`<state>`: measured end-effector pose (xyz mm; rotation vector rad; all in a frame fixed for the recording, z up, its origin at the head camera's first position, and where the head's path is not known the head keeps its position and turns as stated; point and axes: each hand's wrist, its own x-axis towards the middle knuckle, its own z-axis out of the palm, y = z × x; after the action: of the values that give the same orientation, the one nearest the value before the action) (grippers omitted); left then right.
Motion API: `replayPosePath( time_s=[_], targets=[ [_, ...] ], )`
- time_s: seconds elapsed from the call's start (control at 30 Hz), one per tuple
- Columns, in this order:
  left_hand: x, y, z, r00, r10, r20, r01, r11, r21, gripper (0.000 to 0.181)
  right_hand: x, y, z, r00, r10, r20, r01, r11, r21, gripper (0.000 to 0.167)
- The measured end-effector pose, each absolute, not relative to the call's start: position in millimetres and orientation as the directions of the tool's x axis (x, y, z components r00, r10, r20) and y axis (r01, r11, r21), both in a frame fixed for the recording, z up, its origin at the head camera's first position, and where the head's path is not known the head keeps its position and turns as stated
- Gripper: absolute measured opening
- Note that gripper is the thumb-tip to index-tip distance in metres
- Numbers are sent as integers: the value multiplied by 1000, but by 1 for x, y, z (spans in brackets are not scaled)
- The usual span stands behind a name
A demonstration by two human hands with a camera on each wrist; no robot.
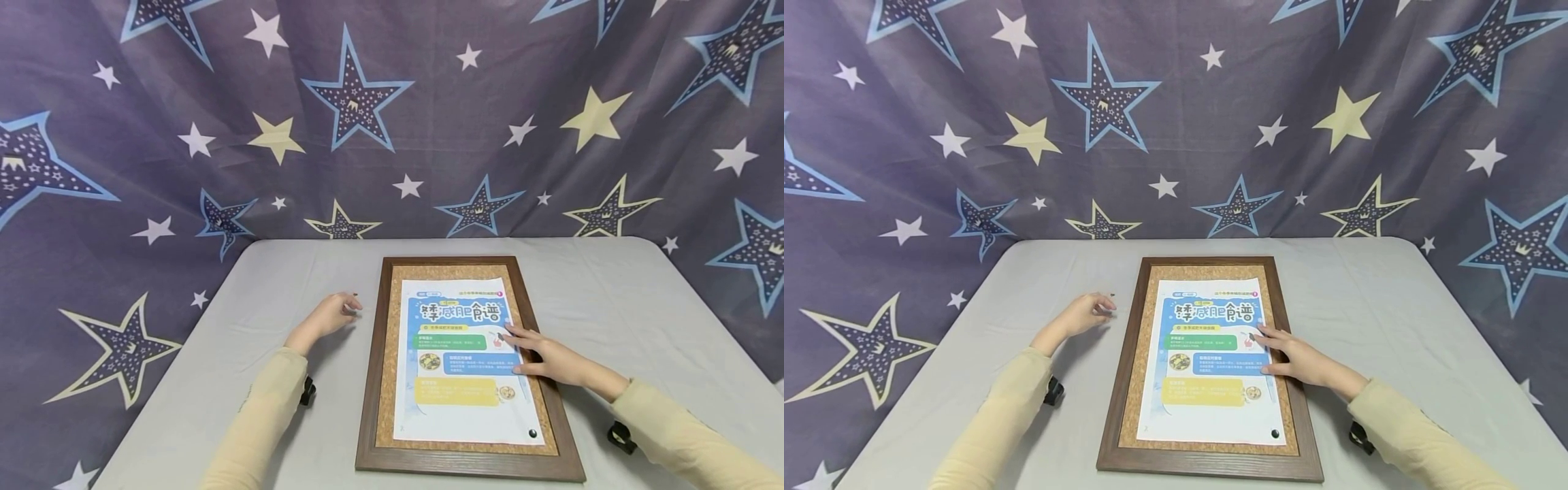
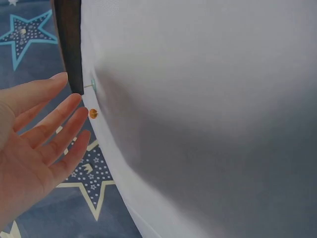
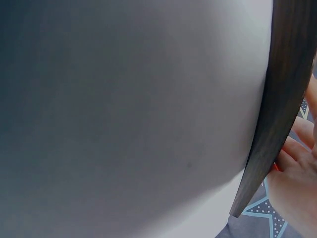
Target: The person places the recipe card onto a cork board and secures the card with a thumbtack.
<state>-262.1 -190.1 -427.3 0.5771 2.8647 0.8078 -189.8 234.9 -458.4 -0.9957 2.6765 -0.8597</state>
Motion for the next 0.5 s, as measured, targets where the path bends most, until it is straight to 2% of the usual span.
replayPosePath(
  time_s=[0.5],
  targets=[
    [-270, -196, -438, -920, 390, -41, 312, 791, 526, 18, -190, 236, -457, -764, -645, 33, -537, 605, -588, 64]
  ],
)
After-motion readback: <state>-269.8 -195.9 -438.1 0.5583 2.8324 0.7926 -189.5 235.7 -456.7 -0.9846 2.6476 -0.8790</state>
